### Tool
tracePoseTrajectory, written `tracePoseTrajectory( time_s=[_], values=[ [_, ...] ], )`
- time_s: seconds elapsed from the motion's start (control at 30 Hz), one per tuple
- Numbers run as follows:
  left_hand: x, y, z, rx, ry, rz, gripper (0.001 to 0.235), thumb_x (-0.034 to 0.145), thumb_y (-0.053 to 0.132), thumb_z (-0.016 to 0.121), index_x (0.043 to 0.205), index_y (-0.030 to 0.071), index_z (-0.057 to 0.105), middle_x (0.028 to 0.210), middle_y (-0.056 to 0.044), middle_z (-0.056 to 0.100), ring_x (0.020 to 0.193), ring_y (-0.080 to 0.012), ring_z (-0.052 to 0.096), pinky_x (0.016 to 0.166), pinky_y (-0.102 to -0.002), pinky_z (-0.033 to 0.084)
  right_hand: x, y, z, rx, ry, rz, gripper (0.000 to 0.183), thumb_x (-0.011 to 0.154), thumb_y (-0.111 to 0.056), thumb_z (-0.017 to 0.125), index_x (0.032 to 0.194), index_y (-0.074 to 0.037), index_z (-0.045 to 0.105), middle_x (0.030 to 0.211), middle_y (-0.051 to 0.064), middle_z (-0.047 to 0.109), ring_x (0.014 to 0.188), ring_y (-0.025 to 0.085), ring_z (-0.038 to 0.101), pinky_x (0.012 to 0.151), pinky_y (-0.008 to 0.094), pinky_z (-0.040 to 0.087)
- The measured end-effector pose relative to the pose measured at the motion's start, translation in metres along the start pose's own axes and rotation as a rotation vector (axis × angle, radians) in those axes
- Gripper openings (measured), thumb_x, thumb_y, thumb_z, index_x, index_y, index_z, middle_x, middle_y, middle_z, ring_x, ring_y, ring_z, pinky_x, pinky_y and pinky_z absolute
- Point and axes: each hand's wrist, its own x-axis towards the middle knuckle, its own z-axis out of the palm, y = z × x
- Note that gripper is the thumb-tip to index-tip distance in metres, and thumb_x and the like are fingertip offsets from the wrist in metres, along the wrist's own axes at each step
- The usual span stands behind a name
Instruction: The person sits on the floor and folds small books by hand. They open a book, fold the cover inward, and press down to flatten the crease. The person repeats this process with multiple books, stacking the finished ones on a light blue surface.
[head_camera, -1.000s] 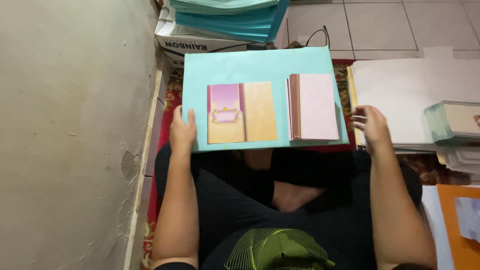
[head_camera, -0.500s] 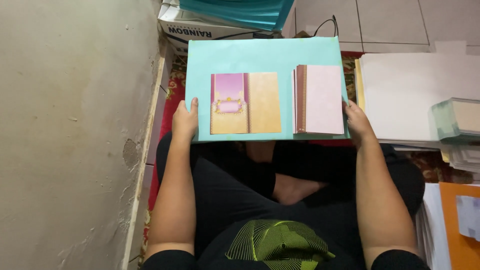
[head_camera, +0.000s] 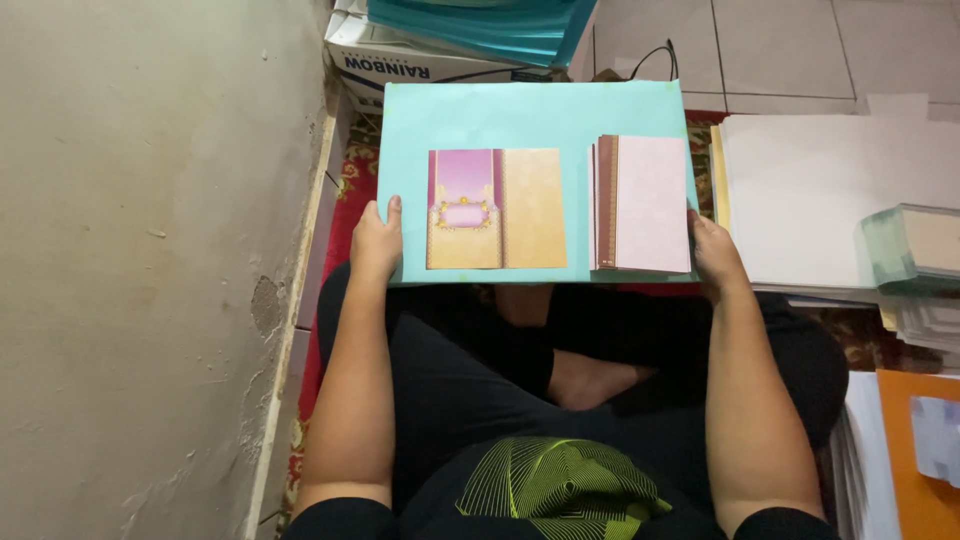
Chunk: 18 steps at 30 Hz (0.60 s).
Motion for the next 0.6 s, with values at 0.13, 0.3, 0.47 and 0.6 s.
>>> tracePoseTrajectory(
  time_s=[0.13,0.3,0.47,0.6],
  values=[
    [-0.002,0.002,0.000,0.002,-0.002,-0.006,0.063,0.106,0.058,0.039,0.120,0.001,0.061,0.112,-0.030,0.068,0.113,-0.0466,0.065,0.087,-0.058,0.054,-0.012,-0.006,0.008,0.070,0.048,0.007,0.044,0.114,-0.050,0.052,0.128,-0.011,0.067,0.113,0.013,0.069,0.101,0.024,0.067,0.094,0.041,0.053],
    [-0.004,0.002,0.003,0.087,0.063,-0.027,0.060,0.109,0.050,0.032,0.129,0.000,0.059,0.114,-0.030,0.069,0.110,-0.0466,0.066,0.090,-0.058,0.054,-0.012,-0.009,0.010,0.076,0.065,-0.010,0.043,0.112,-0.053,0.056,0.110,-0.013,0.070,0.080,0.003,0.066,0.064,0.013,0.062,0.059,0.026,0.053],
    [-0.006,0.004,0.005,0.157,0.094,-0.032,0.058,0.110,0.047,0.030,0.129,0.001,0.059,0.112,-0.029,0.070,0.107,-0.0447,0.068,0.089,-0.056,0.055,-0.016,-0.015,0.013,0.097,0.067,-0.023,0.042,0.111,-0.053,0.057,0.107,-0.013,0.070,0.076,0.000,0.063,0.061,0.011,0.060,0.055,0.023,0.051],
    [-0.001,0.000,0.008,0.167,0.110,-0.019,0.056,0.110,0.045,0.030,0.126,0.001,0.061,0.109,-0.029,0.070,0.104,-0.0464,0.069,0.089,-0.057,0.054,-0.029,-0.030,0.018,0.100,0.073,-0.043,0.035,0.112,-0.046,0.057,0.102,-0.014,0.068,0.074,-0.002,0.060,0.060,0.009,0.057,0.056,0.021,0.049]
  ],
)
